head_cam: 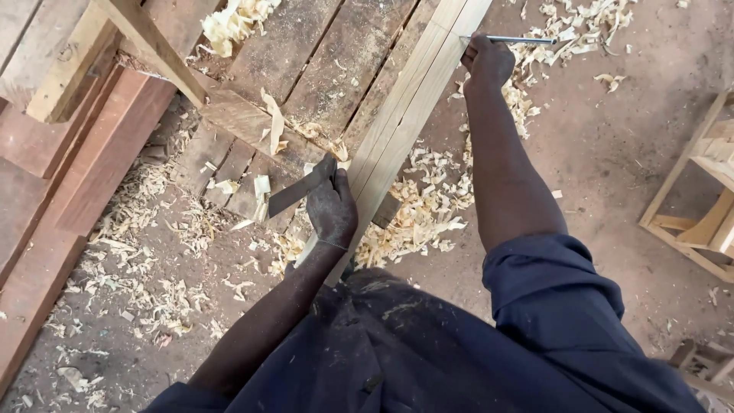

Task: Measuring wooden planks with a tape measure and marking cut lines using a try square and pencil.

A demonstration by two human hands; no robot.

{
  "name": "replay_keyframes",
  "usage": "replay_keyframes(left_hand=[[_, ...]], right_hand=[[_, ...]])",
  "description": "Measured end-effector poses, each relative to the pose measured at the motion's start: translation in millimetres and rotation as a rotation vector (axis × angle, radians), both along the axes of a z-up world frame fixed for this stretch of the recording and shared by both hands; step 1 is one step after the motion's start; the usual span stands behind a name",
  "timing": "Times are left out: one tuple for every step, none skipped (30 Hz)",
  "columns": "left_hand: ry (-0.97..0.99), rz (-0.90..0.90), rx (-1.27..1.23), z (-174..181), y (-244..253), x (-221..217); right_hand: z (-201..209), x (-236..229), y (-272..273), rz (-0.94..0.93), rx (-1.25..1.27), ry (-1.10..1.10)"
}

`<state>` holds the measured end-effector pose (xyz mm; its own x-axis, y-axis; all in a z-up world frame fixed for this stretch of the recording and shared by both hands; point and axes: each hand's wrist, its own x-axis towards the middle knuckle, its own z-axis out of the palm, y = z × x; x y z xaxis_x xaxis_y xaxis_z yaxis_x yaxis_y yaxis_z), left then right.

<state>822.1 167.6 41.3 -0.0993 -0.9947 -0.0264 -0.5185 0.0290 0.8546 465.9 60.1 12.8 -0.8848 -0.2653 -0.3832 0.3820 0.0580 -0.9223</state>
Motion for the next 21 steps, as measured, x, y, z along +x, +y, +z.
replay_keyframes(left_hand=[[0.008, -0.002, -0.01, -2.2, 1.5, 0.4], [0.005, -0.001, -0.011, 2.1, -3.6, -2.9], [-0.016, -0.005, 0.009, 5.7, -3.2, -2.8], [-0.036, -0.009, 0.03, 9.2, -2.7, -2.3], [-0.043, -0.01, 0.032, 9.8, -3.0, -3.9], [-0.018, -0.009, 0.032, 10.9, -3.5, -5.1], [0.005, -0.009, 0.032, 12.1, -4.8, -5.2], [-0.001, -0.012, 0.034, 10.5, -6.5, -5.3], [-0.017, -0.026, 0.04, 9.5, -6.6, -5.1], [-0.034, -0.04, 0.047, 9.0, -6.7, -4.6], [-0.037, -0.047, 0.049, 10.8, -7.6, -5.4], [-0.057, -0.046, 0.069, 13.2, -8.4, -5.9], [-0.081, -0.05, 0.091, 16.3, -7.6, -4.6], [-0.088, -0.062, 0.095, 15.8, -7.2, -2.4], [-0.072, -0.064, 0.115, 14.9, -7.5, -3.1], [-0.055, -0.066, 0.134, 13.8, -8.1, -3.6], [-0.047, -0.073, 0.128, 8.7, -12.9, -7.0], [-0.059, -0.071, 0.123, 3.1, -17.5, -10.0], [-0.09, -0.067, 0.148, -3.7, -6.4, -2.2], [-0.101, -0.074, 0.171, -3.2, -2.0, -1.1], [-0.067, -0.041, 0.171, -3.5, -7.6, -3.3]], right_hand=[[1.6, 3.1, 1.0, -0.002, -0.004, 0.003], [1.5, -3.0, -6.9, -0.001, -0.005, 0.001], [-2.2, -5.9, -7.9, -0.004, 0.061, 0.048], [-6.2, -8.4, -8.6, -0.008, 0.126, 0.094], [-12.0, -12.3, -8.2, -0.008, 0.128, 0.088], [-17.3, -15.7, -7.9, -0.014, 0.032, 0.083], [-22.5, -18.2, -7.8, -0.023, -0.064, 0.077], [-16.7, -8.8, -5.5, -0.026, -0.062, 0.07], [-10.3, 0.4, -0.8, -0.037, -0.024, 0.025], [-3.2, 10.0, 3.8, -0.048, 0.014, -0.02], [-7.0, 22.4, 15.1, -0.055, 0.016, -0.024], [-10.2, 35.2, 26.4, 0.008, 0.006, 0.036], [-13.5, 49.9, 41.0, 0.066, -0.001, 0.093], [-36.1, 54.1, 52.6, 0.054, 0.004, 0.086], [-56.9, 55.1, 64.2, 0.416, 0.678, 0.641], [-77.8, 56.6, 75.5, 0.777, 1.365, 1.179], [-57.1, 104.2, 104.5, 0.762, 1.369, 1.182], [-23.5, 144.9, 112.1, 0.396, 0.694, 0.606], [18.3, 190.5, 120.4, 0.031, 0.042, 0.017], [21.5, 215.9, 140.9, 0.025, 0.066, 0.006], [24.8, 238.3, 151.0, 0.048, 0.145, 0.063]])
